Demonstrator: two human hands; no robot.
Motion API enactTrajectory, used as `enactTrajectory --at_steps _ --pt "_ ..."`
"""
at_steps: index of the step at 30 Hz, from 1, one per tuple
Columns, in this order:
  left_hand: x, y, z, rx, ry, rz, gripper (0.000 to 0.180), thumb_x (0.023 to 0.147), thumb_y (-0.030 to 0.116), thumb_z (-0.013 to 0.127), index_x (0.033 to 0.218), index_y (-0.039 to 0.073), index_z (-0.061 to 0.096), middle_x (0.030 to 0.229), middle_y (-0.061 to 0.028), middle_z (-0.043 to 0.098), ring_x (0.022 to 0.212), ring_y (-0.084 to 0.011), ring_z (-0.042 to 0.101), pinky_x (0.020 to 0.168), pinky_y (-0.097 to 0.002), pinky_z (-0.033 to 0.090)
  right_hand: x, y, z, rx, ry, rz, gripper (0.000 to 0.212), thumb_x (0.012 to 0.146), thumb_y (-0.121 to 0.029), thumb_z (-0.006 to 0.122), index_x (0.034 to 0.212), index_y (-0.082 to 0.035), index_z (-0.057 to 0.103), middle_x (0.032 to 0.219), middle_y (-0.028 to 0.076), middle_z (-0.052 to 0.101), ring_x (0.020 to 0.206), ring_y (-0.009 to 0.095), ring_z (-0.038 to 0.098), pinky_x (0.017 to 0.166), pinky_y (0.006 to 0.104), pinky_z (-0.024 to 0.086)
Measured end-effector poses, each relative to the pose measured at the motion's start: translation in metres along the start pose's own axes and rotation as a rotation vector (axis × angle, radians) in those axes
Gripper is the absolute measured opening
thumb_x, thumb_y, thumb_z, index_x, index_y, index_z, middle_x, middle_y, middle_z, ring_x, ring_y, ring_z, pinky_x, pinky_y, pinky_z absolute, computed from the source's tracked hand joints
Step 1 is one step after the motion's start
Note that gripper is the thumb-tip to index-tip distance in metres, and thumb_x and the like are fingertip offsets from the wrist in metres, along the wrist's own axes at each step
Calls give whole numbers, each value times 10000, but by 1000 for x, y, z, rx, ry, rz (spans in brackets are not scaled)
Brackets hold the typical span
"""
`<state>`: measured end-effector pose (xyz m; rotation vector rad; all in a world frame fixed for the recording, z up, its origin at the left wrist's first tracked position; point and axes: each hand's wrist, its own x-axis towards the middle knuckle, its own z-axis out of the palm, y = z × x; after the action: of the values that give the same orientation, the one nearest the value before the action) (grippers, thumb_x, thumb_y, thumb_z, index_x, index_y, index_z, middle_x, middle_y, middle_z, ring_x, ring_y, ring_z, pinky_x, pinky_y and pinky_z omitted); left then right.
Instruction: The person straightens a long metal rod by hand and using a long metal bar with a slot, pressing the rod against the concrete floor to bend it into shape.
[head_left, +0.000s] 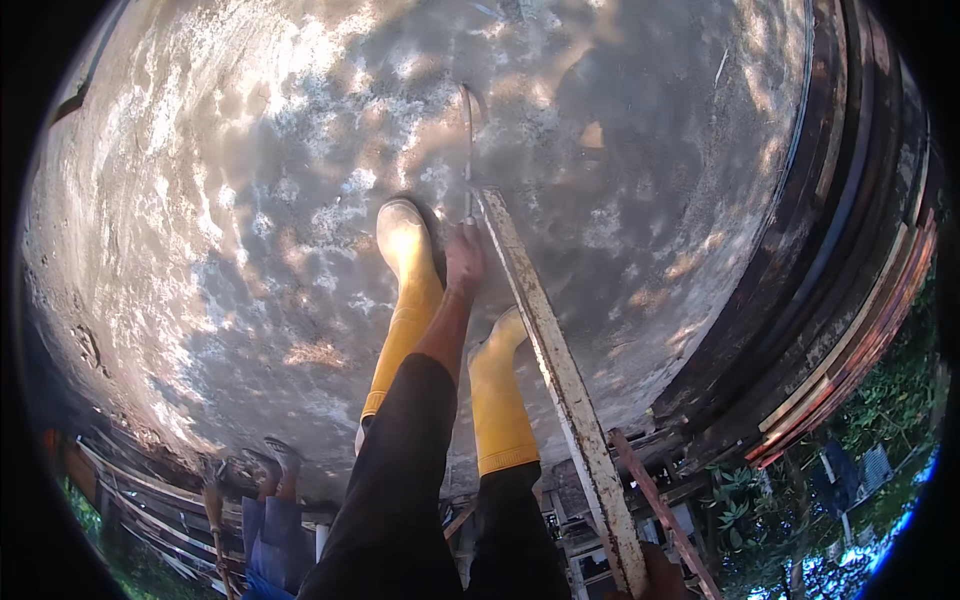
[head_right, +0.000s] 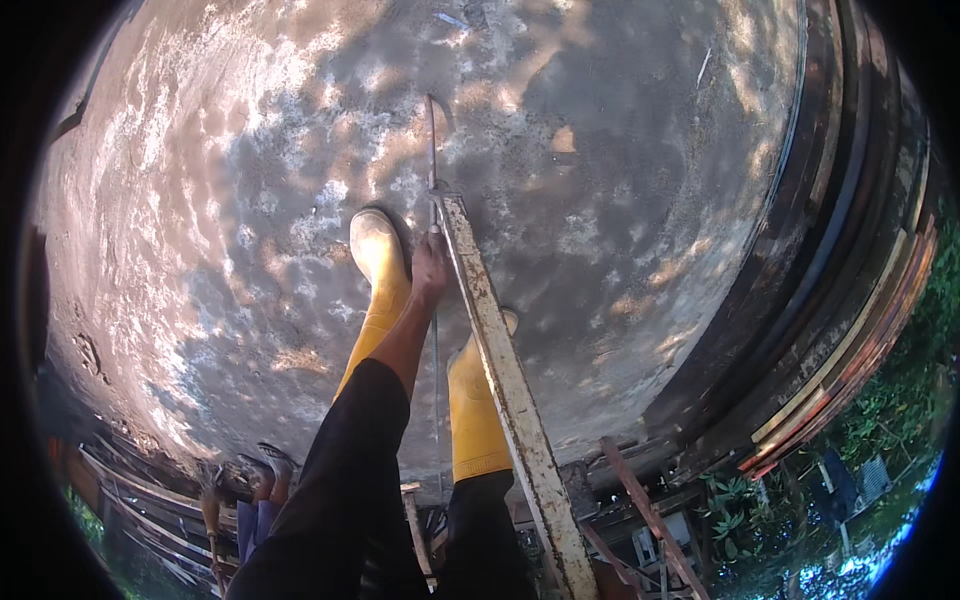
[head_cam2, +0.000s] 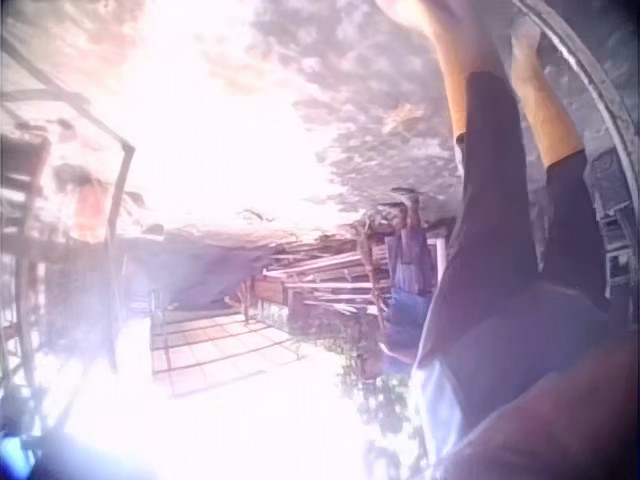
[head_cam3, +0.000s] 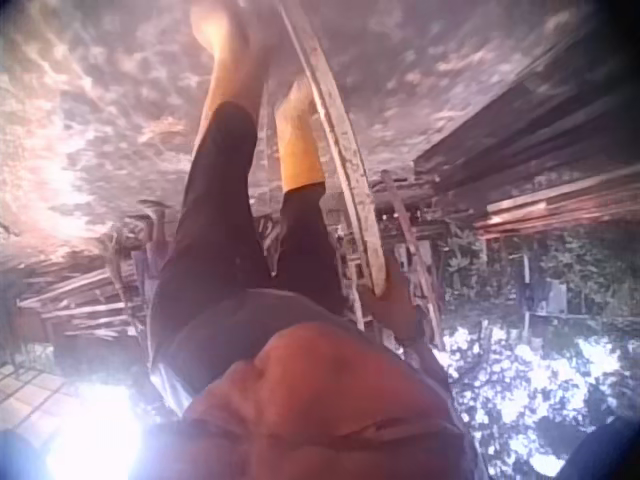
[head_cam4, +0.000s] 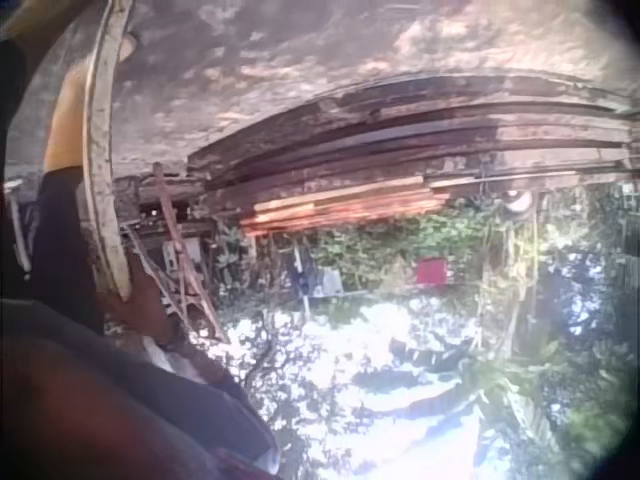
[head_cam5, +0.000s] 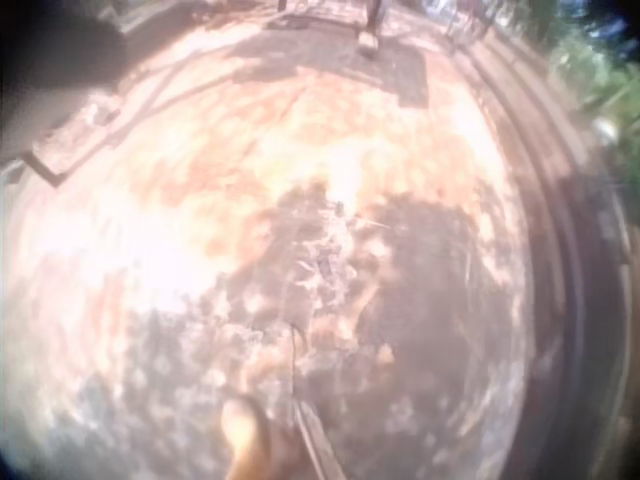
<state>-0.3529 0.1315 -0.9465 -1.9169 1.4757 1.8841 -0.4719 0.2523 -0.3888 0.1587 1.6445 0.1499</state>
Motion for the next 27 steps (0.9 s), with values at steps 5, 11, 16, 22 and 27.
enactTrajectory --at_steps 5,11,16,22,27 --pt "-52 33 -8 -4 1 -112 544 1003 463 322 1091 -15 567 888 -303 606 884 -481 585 787 -511 432 -42 -74 -80 -103 -62 125 712 725 -163 735 1351 -20 428 1228 223 548 1138 354 547 938 427 443" --pt "-96 65 -48 -71 -83 -209 520 1009 442 342 1075 -30 551 839 -304 582 819 -478 574 718 -517 422 -95 -137 -114 -374 17 205 742 754 -218 731 1391 -27 404 1264 238 546 1154 387 544 970 433 434" --pt "-151 56 -41 -66 -38 -57 465 1017 386 370 978 -49 530 771 -284 540 734 -441 560 673 -483 421 -143 -152 -109 -343 150 87 766 750 -211 705 1413 -15 374 1228 233 568 1132 363 557 954 425 443" --pt "-186 66 -41 -307 -28 -139 409 1018 344 413 939 -34 547 714 -139 537 680 -221 523 653 -382 421 -180 -182 -104 -405 240 22 651 795 -429 624 1276 -12 487 959 115 622 855 295 604 786 392 495" --pt "-189 83 -40 -612 87 -155 438 1014 374 431 862 -15 564 696 -39 512 684 -99 460 617 -325 399 -148 -174 -133 -623 256 -135 521 766 -231 670 1181 11 469 866 217 642 745 346 642 701 421 513"
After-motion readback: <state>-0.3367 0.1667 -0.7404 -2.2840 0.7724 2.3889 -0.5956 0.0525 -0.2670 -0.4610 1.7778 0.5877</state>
